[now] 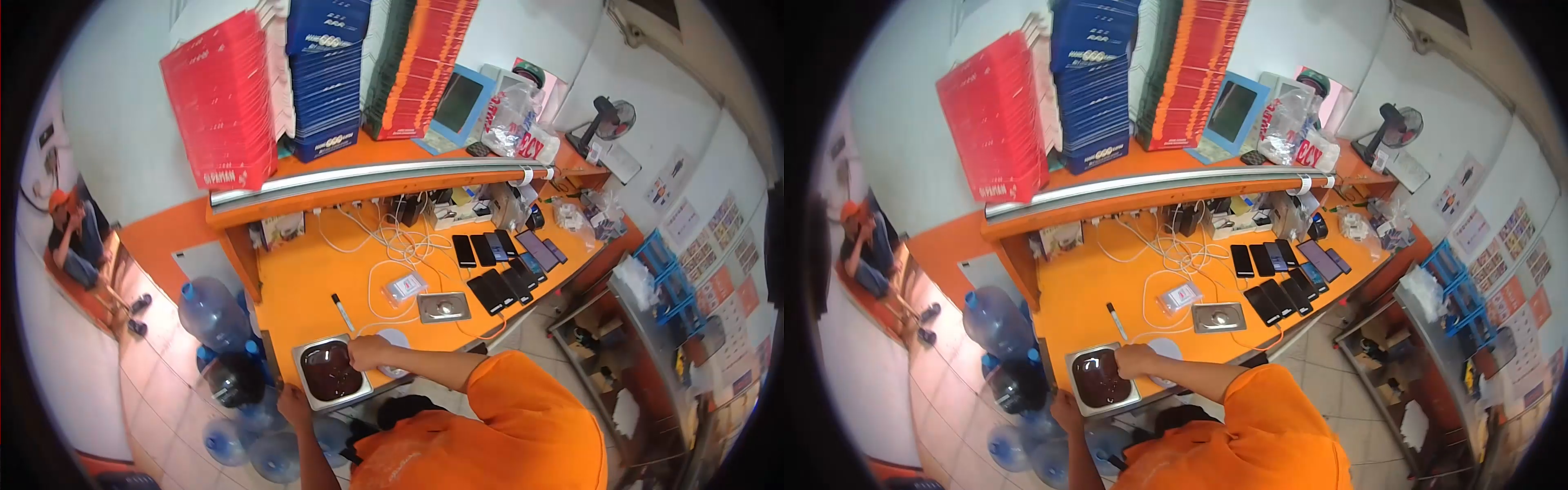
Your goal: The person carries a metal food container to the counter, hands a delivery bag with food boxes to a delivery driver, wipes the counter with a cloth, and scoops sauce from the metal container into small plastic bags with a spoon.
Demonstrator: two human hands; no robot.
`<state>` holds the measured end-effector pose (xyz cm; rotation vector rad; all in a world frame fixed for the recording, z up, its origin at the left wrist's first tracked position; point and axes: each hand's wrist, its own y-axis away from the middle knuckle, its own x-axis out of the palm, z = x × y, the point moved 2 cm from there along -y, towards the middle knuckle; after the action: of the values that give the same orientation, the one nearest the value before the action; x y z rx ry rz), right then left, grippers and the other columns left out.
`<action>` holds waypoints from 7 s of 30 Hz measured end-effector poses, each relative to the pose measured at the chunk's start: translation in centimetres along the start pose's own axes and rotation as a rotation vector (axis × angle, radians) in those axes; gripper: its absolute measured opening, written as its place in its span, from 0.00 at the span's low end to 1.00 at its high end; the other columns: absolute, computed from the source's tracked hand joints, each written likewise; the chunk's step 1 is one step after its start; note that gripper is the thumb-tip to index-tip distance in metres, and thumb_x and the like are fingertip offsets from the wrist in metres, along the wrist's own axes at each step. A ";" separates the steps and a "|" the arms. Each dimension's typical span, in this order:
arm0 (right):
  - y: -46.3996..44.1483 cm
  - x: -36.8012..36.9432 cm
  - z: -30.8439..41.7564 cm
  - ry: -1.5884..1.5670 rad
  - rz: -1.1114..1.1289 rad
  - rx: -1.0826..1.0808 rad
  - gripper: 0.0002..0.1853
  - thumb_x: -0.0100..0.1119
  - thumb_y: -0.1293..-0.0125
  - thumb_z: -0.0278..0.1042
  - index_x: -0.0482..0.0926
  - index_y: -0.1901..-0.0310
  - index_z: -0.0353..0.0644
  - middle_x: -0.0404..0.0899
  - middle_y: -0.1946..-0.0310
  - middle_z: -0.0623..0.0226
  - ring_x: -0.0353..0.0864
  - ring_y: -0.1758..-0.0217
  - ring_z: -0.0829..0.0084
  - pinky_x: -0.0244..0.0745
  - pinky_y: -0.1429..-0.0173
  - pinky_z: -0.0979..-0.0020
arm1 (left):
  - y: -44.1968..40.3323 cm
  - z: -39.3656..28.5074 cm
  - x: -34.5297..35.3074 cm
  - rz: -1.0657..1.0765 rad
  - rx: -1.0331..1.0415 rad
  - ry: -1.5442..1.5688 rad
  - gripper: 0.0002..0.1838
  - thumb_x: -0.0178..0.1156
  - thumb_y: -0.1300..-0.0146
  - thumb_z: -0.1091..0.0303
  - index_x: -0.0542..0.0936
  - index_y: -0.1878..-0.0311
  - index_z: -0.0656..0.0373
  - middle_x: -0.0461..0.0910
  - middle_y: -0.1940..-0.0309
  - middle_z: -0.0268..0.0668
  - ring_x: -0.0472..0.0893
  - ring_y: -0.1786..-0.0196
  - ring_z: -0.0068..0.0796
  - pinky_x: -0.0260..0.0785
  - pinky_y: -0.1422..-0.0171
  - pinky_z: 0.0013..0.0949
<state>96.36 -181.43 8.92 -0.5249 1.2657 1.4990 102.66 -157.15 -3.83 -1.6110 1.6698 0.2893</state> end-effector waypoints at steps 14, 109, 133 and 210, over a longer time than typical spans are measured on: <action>8.1 -1.7 -4.4 -0.328 -0.486 -0.157 0.27 0.62 0.36 0.48 0.74 0.40 0.40 0.73 0.42 0.49 0.70 0.35 0.53 0.66 0.35 0.57 | -5.0 -13.6 -8.8 -0.104 -0.347 0.886 0.11 0.45 0.36 0.71 0.65 0.77 0.50 0.60 0.82 0.22 0.57 0.80 0.12 0.46 0.78 0.18; 40.6 -17.1 -112.3 -2.000 -0.307 -0.525 0.13 0.43 0.41 0.15 0.79 0.60 0.36 0.80 0.63 0.65 0.78 0.57 0.74 0.72 0.49 0.73 | 27.3 -93.0 90.8 0.498 0.356 0.129 0.11 0.62 0.49 0.71 0.71 0.81 0.60 0.69 0.89 0.33 0.66 0.83 0.20 0.58 0.79 0.30; 56.4 -30.5 -142.8 -0.439 -1.395 0.583 0.12 0.64 0.37 0.33 0.83 0.55 0.36 0.82 0.67 0.61 0.79 0.61 0.65 0.72 0.54 0.66 | 27.8 -97.6 90.0 0.500 0.326 0.173 0.06 0.50 0.50 0.75 0.76 0.78 0.61 0.76 0.82 0.47 0.78 0.79 0.46 0.71 0.73 0.41; 72.4 -50.4 -109.8 -1.058 -1.544 0.075 0.15 0.49 0.25 0.35 0.79 0.67 0.36 0.77 0.74 0.67 0.75 0.74 0.78 0.71 0.68 0.77 | 29.4 -126.6 57.5 1.776 0.598 1.118 0.10 0.70 0.45 0.72 0.77 0.74 0.60 0.63 0.88 0.24 0.58 0.82 0.09 0.47 0.77 0.22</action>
<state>18.08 -292.95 44.60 -0.3617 -0.1042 0.2109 35.10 -276.68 32.75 0.7298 3.1296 -0.3667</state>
